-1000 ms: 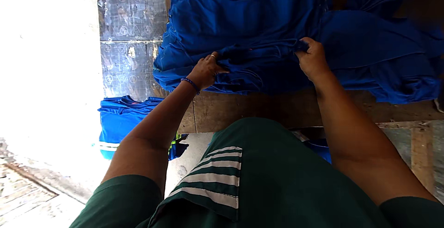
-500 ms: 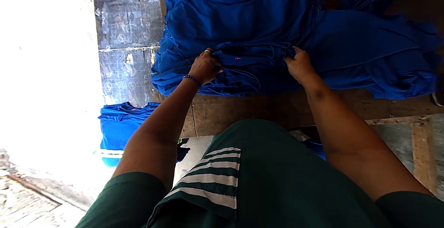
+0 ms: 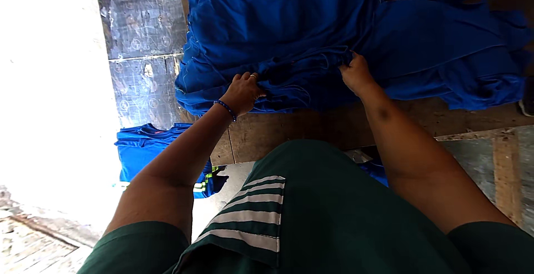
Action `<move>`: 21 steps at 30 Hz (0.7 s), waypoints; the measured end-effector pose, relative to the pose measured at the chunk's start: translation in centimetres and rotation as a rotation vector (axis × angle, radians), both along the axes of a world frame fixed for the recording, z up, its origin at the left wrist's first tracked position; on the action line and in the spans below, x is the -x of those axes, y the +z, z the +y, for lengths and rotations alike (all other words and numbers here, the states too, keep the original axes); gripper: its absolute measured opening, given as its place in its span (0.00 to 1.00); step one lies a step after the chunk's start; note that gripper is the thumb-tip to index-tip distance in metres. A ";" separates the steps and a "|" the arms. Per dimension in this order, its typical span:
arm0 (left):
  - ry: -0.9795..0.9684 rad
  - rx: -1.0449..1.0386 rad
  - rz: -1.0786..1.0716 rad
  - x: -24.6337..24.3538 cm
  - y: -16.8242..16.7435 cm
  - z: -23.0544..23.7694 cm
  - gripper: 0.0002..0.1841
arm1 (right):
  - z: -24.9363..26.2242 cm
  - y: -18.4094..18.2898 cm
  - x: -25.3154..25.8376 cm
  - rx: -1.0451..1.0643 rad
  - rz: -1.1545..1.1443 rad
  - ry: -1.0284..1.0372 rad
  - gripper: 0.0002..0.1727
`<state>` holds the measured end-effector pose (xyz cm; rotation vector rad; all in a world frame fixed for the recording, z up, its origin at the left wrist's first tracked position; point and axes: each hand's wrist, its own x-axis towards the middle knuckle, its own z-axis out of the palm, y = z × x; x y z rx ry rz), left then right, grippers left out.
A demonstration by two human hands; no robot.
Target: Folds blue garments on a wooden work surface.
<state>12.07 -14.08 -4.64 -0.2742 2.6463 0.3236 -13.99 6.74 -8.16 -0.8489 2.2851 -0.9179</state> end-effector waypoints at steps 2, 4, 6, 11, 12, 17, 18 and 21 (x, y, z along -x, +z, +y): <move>0.014 0.063 -0.051 0.2 0.8 0.4 0.13 | 0.2 -0.1 0.0 0.022 -0.004 0.004 0.21; 0.018 0.068 -0.079 0.0 1.3 0.4 0.16 | 0.6 0.1 -0.2 0.047 -0.005 0.015 0.20; -0.032 0.018 -0.046 -0.7 1.8 -0.1 0.18 | 1.0 0.4 -0.4 0.053 0.022 0.059 0.19; 0.024 -0.279 0.430 -3.2 2.9 -2.1 0.11 | 2.5 1.8 -1.9 -0.165 0.216 0.328 0.59; 0.068 -0.298 0.473 -3.3 3.2 -2.3 0.12 | 2.6 1.9 -2.7 -0.229 0.273 0.359 0.66; 0.219 -0.354 0.572 -2.0 4.2 -3.3 0.11 | 2.3 1.3 -4.4 -0.132 0.432 0.319 0.42; 0.186 -0.370 0.604 -1.9 4.1 -3.4 0.13 | 2.0 1.6 -3.8 -0.085 0.367 0.257 0.32; 0.046 -0.383 0.580 -1.6 3.5 -2.6 0.22 | 0.7 3.1 -1.3 0.029 0.227 0.123 0.19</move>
